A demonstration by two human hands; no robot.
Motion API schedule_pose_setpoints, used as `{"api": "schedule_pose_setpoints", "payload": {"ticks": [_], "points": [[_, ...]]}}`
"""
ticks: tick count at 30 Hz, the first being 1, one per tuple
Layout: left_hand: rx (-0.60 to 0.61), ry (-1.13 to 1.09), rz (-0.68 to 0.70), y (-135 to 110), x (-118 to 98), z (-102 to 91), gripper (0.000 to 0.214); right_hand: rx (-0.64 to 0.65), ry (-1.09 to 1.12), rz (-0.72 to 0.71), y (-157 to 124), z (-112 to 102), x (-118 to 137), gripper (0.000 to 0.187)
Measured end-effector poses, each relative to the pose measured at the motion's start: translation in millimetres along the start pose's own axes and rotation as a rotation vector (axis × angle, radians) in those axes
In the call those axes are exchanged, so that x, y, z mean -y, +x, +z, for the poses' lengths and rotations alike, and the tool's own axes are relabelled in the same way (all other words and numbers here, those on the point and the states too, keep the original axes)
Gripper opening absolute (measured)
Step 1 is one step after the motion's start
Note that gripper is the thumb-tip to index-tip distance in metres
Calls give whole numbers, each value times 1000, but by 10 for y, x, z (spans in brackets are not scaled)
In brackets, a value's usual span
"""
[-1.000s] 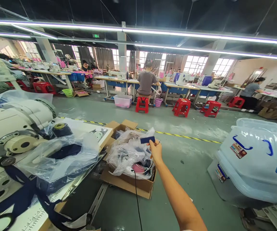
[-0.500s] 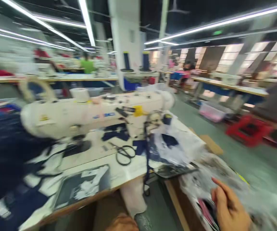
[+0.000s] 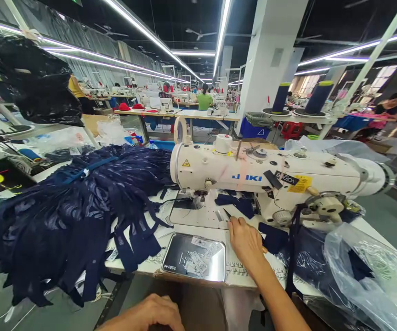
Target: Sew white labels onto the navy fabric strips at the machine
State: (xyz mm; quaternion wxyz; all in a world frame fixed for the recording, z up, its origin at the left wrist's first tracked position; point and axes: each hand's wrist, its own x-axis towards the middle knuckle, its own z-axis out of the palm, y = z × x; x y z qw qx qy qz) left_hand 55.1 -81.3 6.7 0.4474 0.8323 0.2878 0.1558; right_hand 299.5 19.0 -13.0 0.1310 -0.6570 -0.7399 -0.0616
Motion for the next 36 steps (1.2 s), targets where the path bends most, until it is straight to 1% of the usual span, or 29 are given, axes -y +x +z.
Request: {"api": "schedule_pose_setpoints", "payload": {"ticks": [2,3,5,7,9,11,12,14,16,19,22,26,28,31,33,36], "points": [[-166,93,-92,-103,-122,-290,19,7,-107,31,152,37,-26,27],[-214,145,-134,-129,-141,-420,19,-21,-152,34,197,44,-25,24],[-303,289,-173,-131,-88,-654,20,-107,-177,-2,236,42,29,21],[-381,453,-153,-82,52,-855,21,-150,-63,-95,228,36,163,20],[-400,602,-122,-11,216,-1020,20,-91,147,-226,207,35,367,20],[-368,708,-98,59,347,-1142,19,39,340,-337,201,36,611,21],[-347,741,-86,90,392,-1184,19,108,405,-367,209,36,735,23],[-303,773,-70,141,445,-1235,19,214,456,-389,247,36,967,28],[-255,793,-63,179,468,-1254,20,276,419,-395,308,44,1156,30],[-179,847,-76,211,504,-1260,23,332,270,-404,404,100,1340,20],[-135,904,-92,225,567,-1269,23,325,167,-424,462,188,1419,12],[-143,887,-74,251,665,-1286,17,276,160,-438,470,237,1417,15],[-168,807,-73,267,717,-1293,16,271,210,-434,459,214,1388,15],[-228,588,-92,285,791,-1308,15,239,386,-409,443,158,1335,14],[-273,413,-110,295,826,-1323,15,207,532,-350,437,130,1310,15],[-329,186,-129,317,838,-1355,16,204,813,-202,443,122,1317,16]]}}
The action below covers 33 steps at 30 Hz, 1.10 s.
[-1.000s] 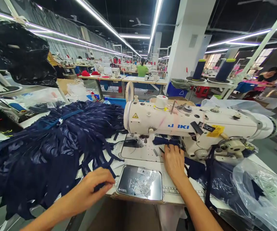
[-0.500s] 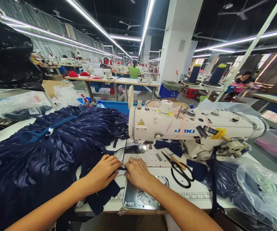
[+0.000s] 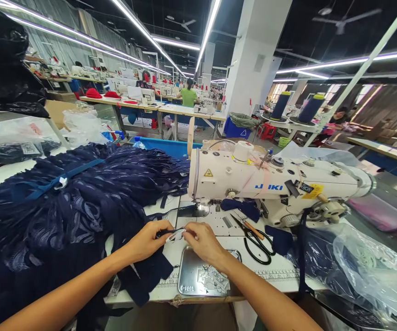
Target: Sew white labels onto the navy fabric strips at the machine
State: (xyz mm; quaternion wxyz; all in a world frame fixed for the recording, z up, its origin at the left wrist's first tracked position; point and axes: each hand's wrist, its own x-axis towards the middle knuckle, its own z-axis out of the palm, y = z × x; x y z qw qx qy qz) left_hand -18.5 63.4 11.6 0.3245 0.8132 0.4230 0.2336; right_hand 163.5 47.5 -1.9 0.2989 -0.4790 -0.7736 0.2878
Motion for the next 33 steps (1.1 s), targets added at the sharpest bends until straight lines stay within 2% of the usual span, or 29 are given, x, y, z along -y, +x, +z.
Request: {"api": "schedule_pose_setpoints", "payload": {"ticks": [2,4,8,12,14,19,21,27,33], "points": [[-15,-141,-45,22,-16,-20,19,-42,194,47,25,28,13,16],[-19,-289,-100,37,-41,-42,23,-88,297,57,60,64,31,17],[-58,-483,-200,25,-52,-86,29,-209,280,60,98,81,59,17],[-120,-571,-322,-10,29,-122,32,-310,235,48,8,-29,79,17],[-144,-611,-335,-18,69,-130,32,-273,177,-9,-75,-92,122,18],[-160,-630,-301,-3,46,-124,31,86,-139,-287,-192,-106,347,16],[-138,-625,-276,1,9,-126,31,160,-178,-299,-155,-67,415,16],[-16,-598,-227,-52,-39,-182,28,103,-158,-142,93,-5,393,16],[-6,-537,-220,-99,-101,-244,29,103,-326,-110,201,2,441,16]]}}
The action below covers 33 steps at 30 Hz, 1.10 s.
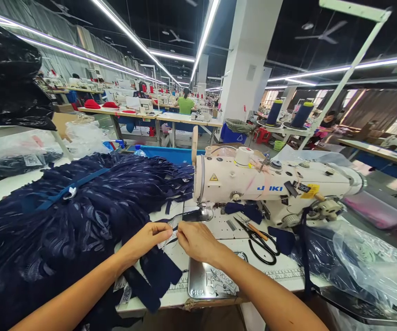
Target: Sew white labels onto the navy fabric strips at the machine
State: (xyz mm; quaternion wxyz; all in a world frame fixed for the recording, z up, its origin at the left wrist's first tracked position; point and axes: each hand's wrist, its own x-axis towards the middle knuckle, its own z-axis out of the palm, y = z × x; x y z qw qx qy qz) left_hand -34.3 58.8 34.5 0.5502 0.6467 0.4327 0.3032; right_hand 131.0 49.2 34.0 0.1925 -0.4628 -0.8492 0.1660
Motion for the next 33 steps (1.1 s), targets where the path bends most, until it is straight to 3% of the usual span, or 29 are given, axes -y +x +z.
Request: {"api": "schedule_pose_setpoints", "payload": {"ticks": [8,14,17,27,33], "points": [[-74,-40,-32,15,73,19,23,-29,181,24,18,1,-72,19],[-99,-96,-44,2,102,20,27,-81,766,211,31,122,-139,24],[-105,-88,-39,5,101,26,29,-74,900,212,39,159,-85,25],[-46,-80,-44,3,78,-19,23,-118,893,221,25,153,-31,25],[-40,97,110,5,102,-33,20,-122,842,195,-38,242,-40,20]]}}
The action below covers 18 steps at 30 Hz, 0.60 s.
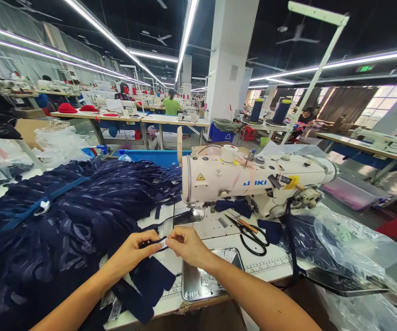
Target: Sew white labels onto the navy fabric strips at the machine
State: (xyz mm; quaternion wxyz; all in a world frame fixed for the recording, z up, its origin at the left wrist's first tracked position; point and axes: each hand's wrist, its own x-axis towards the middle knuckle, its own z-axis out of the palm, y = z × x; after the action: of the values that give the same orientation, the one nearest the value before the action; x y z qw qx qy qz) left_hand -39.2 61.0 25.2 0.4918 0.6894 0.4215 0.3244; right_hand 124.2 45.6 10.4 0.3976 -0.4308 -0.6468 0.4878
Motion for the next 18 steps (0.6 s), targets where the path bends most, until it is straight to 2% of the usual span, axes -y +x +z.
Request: {"api": "schedule_pose_setpoints", "payload": {"ticks": [4,7,9,11,13,15,18], "points": [[-36,68,58,-49,63,-8,16,-1,-346,-116,-93,-178,-143,15],[-150,-47,3,-62,126,-5,16,-54,-661,-91,-143,-348,-250,35],[-235,-226,-74,-46,138,11,19,-31,-749,-31,-115,-364,-289,47],[-267,-448,-163,-15,109,38,25,28,-756,-11,-9,-264,-294,56],[-240,-634,-232,21,61,78,29,44,-755,-26,190,-73,-277,62],[-194,-746,-265,60,35,134,31,-7,-821,-37,469,148,-258,63],[-78,-774,-294,132,102,245,34,-106,-978,-58,942,407,-258,61]]}}
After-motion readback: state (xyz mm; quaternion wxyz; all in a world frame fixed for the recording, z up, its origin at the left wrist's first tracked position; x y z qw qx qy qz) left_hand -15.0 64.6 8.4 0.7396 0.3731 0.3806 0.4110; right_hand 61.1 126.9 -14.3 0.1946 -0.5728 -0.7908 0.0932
